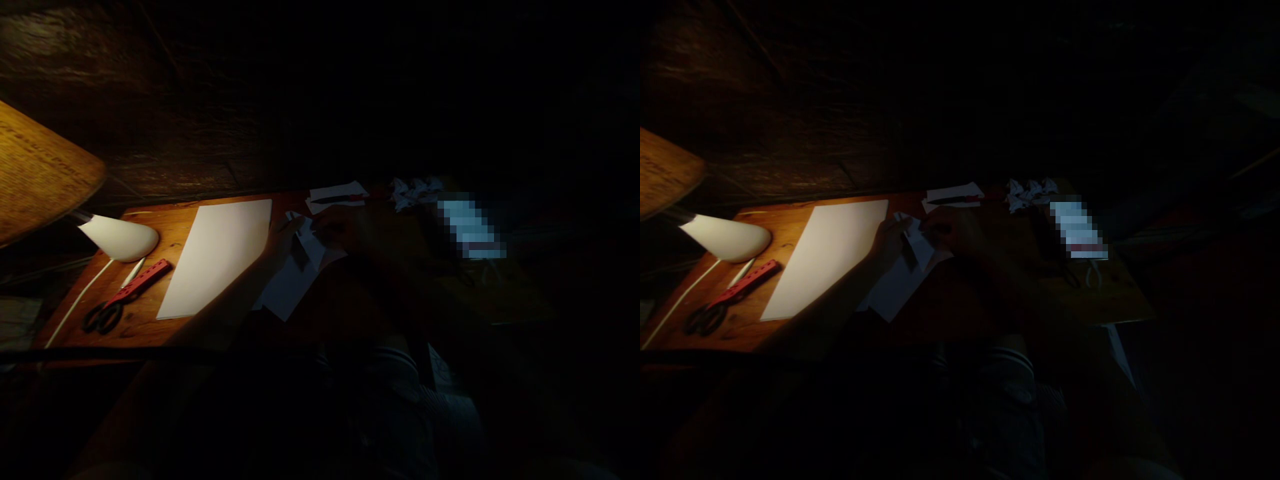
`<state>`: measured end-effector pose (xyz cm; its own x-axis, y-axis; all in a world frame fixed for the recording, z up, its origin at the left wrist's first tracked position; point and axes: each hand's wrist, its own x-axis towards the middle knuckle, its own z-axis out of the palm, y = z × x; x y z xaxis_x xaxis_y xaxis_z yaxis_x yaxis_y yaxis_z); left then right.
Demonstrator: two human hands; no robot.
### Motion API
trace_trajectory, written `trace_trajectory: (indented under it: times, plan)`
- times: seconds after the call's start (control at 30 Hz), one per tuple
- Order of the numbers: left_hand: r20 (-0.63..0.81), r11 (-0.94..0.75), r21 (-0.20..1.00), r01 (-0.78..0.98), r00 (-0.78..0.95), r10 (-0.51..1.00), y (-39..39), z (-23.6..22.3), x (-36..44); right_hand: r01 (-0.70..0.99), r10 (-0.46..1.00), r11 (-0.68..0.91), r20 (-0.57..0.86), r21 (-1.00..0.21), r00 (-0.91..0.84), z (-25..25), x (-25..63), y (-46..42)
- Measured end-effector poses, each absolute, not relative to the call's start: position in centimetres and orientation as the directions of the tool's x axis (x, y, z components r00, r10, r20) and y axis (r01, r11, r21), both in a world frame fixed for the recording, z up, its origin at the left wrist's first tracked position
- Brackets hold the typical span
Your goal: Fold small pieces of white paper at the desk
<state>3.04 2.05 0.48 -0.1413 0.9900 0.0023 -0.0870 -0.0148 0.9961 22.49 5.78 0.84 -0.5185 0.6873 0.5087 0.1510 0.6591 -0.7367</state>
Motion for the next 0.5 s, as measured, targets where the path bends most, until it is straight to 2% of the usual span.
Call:
trace_trajectory:
  times: [0.23,0.5]
  plan:
    - [-0.021,0.008,0.989,-0.146,-0.09,0.996,1.54,1.11,3.42,0.134,0.824,0.487,0.404,-0.863,-0.397,1.15,22.07,5.24]
    - [-0.025,0.008,0.977,-0.213,-0.078,0.997,1.71,0.59,3.44,0.075,0.838,0.402,0.334,-0.913,-0.431,0.53,22.09,5.9]
